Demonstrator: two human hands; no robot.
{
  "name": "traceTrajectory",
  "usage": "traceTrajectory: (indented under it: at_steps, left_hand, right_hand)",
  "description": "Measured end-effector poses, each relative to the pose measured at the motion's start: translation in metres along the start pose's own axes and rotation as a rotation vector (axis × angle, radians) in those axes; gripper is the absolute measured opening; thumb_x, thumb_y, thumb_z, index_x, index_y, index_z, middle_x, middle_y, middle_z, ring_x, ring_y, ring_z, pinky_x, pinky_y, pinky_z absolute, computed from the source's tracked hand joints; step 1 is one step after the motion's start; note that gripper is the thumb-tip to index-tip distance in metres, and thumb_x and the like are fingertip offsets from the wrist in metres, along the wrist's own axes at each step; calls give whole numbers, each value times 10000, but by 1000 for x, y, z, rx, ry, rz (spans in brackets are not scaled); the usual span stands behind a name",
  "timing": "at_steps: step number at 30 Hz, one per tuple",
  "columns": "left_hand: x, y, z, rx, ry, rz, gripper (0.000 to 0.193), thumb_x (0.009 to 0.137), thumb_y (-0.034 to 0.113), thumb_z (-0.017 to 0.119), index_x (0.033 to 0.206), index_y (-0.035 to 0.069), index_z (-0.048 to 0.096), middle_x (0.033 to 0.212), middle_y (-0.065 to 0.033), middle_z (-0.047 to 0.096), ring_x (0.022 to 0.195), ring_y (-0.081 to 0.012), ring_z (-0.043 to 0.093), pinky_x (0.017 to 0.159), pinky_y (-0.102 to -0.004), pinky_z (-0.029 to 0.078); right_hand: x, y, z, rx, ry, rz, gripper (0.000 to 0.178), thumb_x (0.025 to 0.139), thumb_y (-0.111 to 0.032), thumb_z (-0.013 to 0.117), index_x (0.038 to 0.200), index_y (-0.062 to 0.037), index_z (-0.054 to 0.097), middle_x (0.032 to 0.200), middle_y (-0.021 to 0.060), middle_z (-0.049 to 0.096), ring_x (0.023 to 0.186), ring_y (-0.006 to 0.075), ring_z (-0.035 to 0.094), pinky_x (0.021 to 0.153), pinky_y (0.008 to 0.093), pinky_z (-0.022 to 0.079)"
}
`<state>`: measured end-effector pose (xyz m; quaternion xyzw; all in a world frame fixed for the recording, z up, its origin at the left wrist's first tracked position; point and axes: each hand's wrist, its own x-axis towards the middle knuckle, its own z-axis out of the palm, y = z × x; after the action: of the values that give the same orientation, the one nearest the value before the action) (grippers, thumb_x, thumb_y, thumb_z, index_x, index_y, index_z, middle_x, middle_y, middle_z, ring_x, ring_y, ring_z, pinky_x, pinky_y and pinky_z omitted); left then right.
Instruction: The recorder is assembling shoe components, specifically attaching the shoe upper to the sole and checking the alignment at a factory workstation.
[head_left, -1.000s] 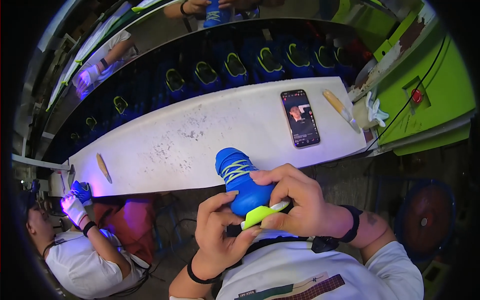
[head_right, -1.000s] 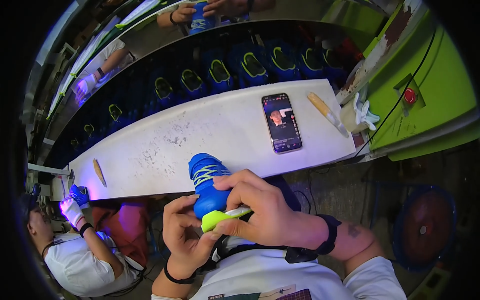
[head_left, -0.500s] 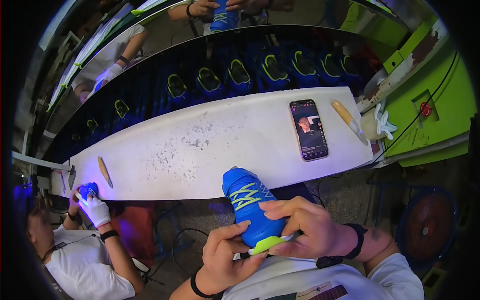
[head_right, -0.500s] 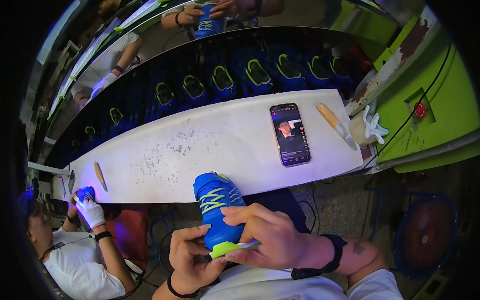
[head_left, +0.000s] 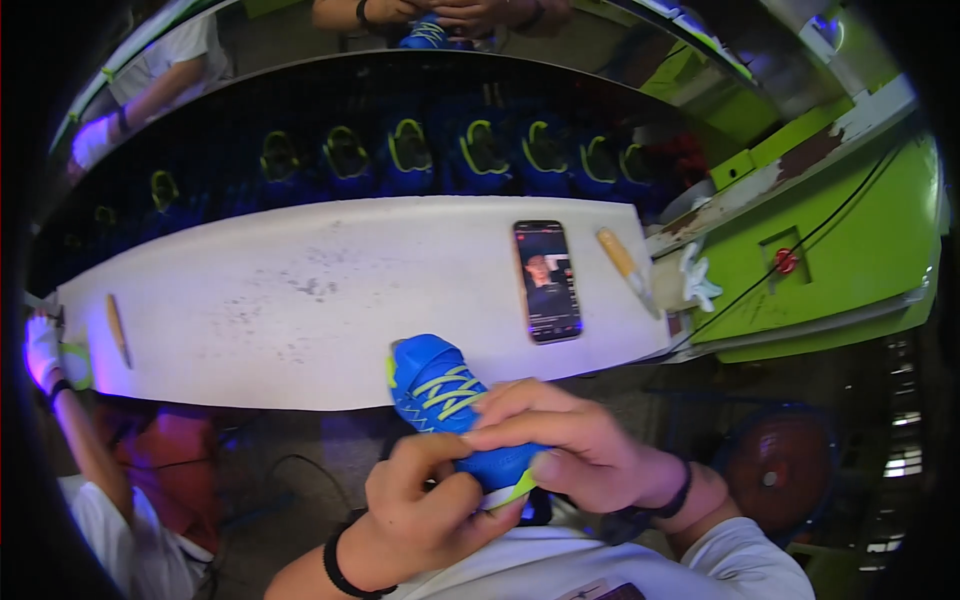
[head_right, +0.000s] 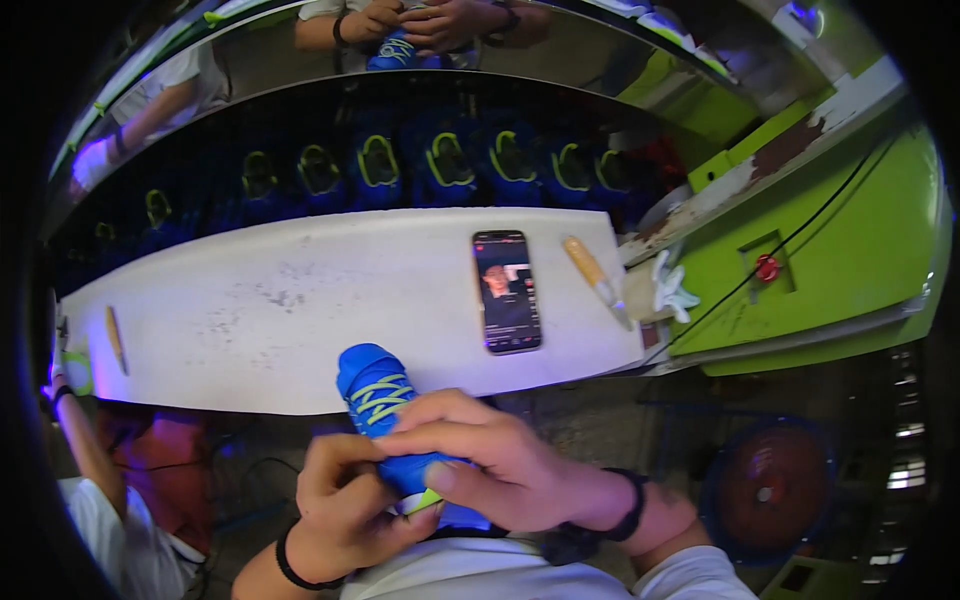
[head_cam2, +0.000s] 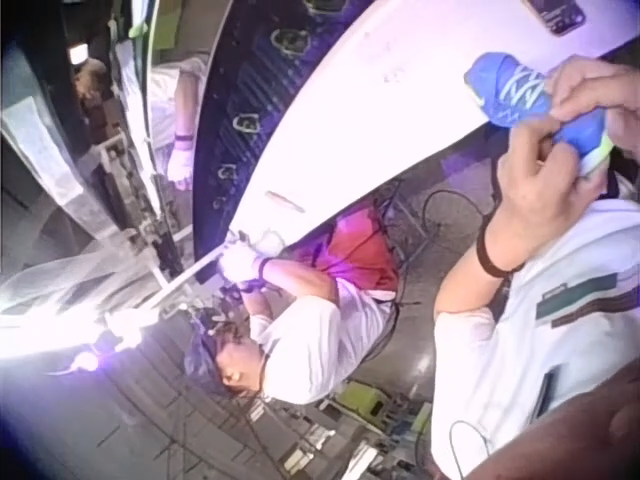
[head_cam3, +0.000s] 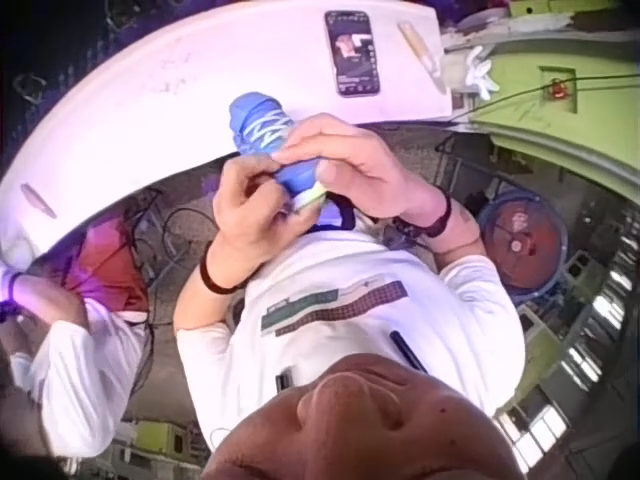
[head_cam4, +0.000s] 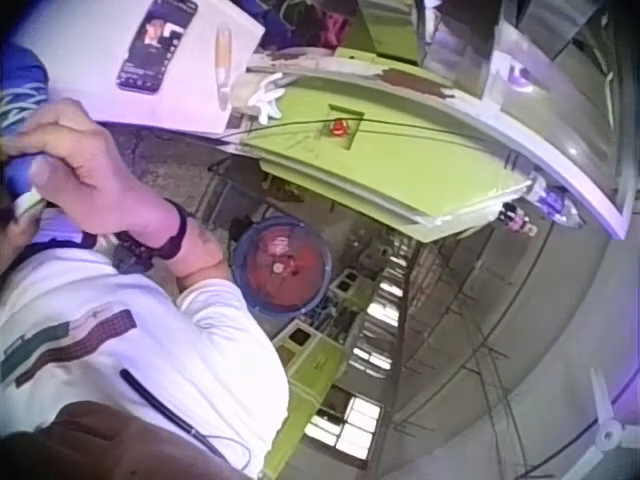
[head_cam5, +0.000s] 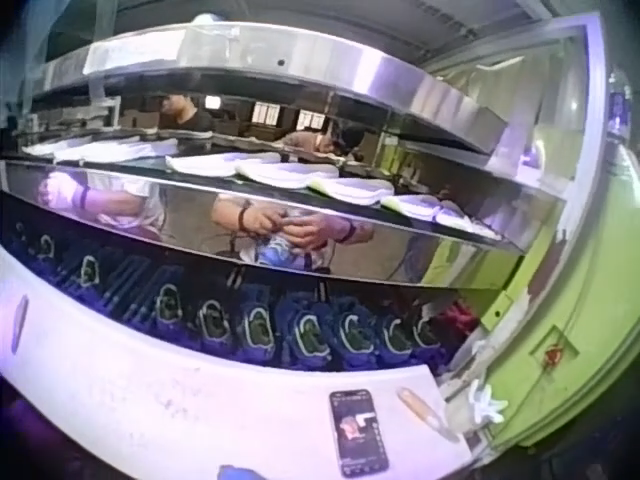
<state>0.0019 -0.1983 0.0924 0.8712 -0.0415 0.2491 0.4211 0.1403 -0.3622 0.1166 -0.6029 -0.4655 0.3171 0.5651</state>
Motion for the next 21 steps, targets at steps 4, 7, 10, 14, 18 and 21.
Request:
traceTrajectory:
  at_steps: [4, 7, 10, 14, 18, 21]
  left_hand:
    - [-6, -10, 21, 50, 110, -20, 394, 583, 226, 893, 741, 94, 558, 875, -91, 544, 626, -235, 536, 529, -352, 432]
    - [-5, -34, 30, -12, 128, 35, 382, 620, 238, 869, 771, 92, 550, 811, -70, 525, 648, -254, 497, 580, -382, 385]
    - [2, -51, 36, -32, 148, 132, 380, 653, 263, 859, 754, 91, 536, 740, -56, 508, 623, -248, 487, 568, -374, 374]
    - [15, -60, 40, -89, 60, 134, 422, 636, 316, 869, 737, 92, 526, 716, -65, 489, 603, -251, 469, 545, -356, 362]
    - [22, -56, 40, -106, 32, 101, 447, 621, 294, 887, 704, 105, 490, 699, -62, 472, 593, -254, 463, 537, -358, 359]
    - [18, -66, 46, -79, 77, 143, 472, 600, 270, 906, 689, 115, 469, 694, -61, 468, 589, -253, 462, 533, -357, 354]
  right_hand:
    - [3, 13, -1, -26, 114, -40, 371, 1020, -236, 463, 1040, 49, 700, 1097, 210, 678, 1098, 357, 617, 1054, 482, 415]
    - [2, 18, -7, 0, 170, 9, 476, 1033, -319, 421, 927, 38, 718, 1027, 211, 705, 1069, 366, 636, 1047, 514, 420]
    - [1, 30, -16, 66, 172, -59, 393, 1021, -241, 444, 945, 45, 704, 1036, 197, 698, 1058, 348, 633, 1033, 491, 430]
    - [-2, 34, -28, 167, 225, 44, 445, 1002, -382, 477, 886, -20, 708, 980, 192, 705, 1058, 357, 633, 1074, 517, 384]
    - [-2, 32, -34, 126, 127, 8, 362, 937, -358, 586, 935, -12, 694, 1037, 176, 696, 1084, 333, 624, 1066, 495, 394]
    - [4, 29, -31, 139, 140, 72, 382, 921, -380, 596, 965, -14, 697, 1068, 167, 691, 1113, 317, 614, 1074, 495, 385]
